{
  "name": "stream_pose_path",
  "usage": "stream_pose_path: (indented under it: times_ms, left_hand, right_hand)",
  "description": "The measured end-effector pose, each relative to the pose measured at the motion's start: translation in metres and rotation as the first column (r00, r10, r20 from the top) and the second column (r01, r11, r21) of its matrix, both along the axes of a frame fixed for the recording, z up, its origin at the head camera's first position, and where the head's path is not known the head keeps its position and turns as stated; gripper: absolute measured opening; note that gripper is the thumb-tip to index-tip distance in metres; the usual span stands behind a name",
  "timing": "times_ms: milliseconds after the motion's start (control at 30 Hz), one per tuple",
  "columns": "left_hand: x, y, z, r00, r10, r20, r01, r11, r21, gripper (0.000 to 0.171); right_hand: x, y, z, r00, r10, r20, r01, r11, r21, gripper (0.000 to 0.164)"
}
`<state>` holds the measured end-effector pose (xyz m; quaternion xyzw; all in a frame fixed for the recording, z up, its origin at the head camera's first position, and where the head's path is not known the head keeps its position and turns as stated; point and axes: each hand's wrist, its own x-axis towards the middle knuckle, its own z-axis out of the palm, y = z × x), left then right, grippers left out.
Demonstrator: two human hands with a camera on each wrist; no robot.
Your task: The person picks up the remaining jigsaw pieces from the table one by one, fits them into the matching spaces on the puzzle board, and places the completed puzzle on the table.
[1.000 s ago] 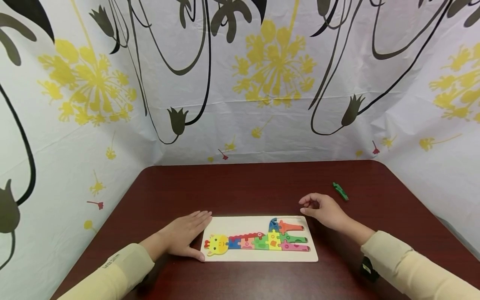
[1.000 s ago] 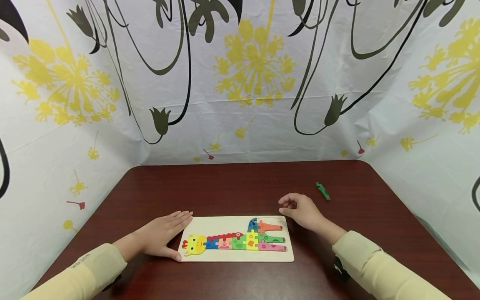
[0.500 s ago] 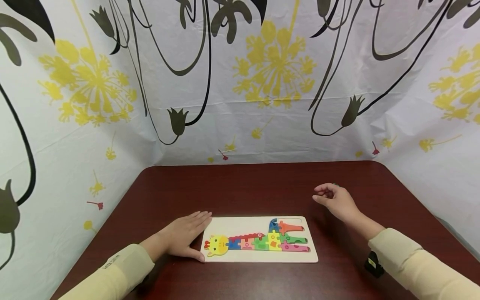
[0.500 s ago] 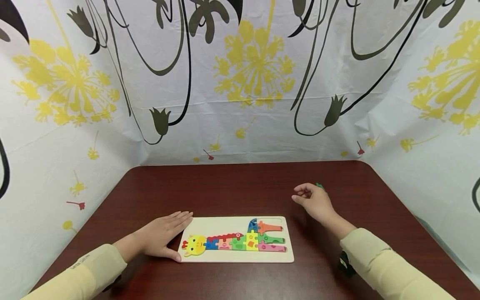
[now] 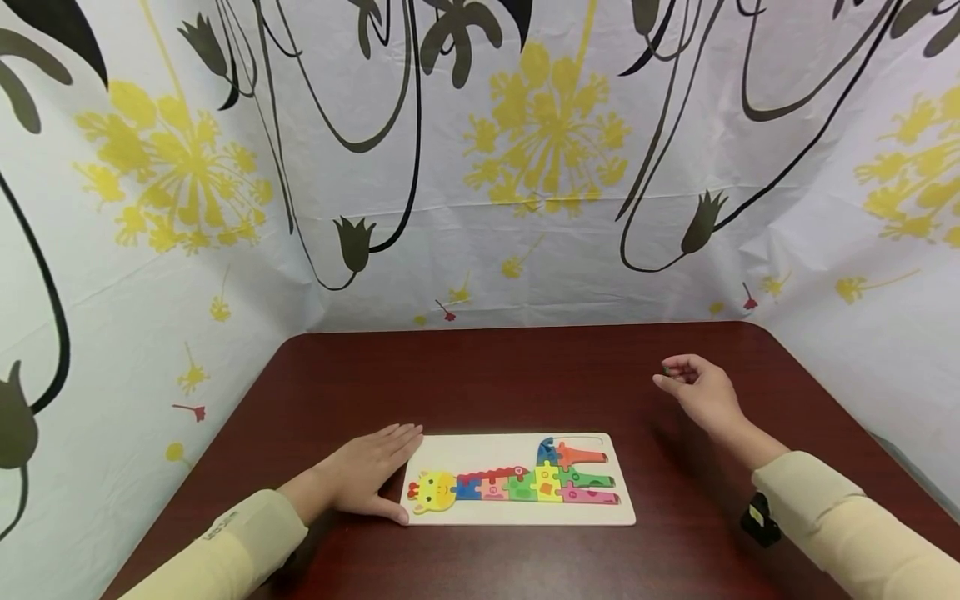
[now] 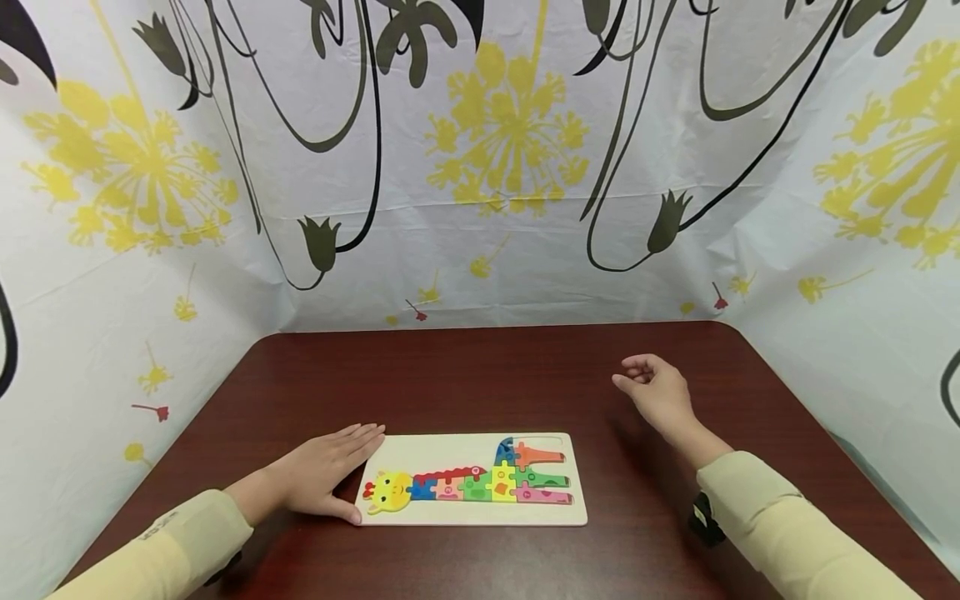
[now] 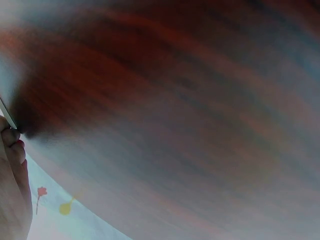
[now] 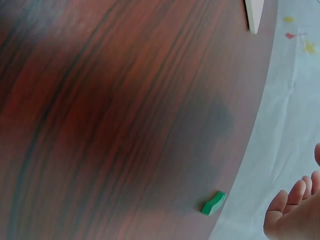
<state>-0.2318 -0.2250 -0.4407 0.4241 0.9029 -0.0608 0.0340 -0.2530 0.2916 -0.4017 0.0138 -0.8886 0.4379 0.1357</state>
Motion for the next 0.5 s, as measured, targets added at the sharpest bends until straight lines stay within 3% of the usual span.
stream_pose_path:
  times_ms: [500]
  left_hand:
    - [0.000, 0.000, 0.001, 1.000, -0.002, -0.007, 0.002, 1.000, -0.004, 0.113]
  right_hand:
    - [-0.007, 0.034, -0.010, 0.992, -0.123, 0.042, 0.122, 0.992, 0.034, 0.051]
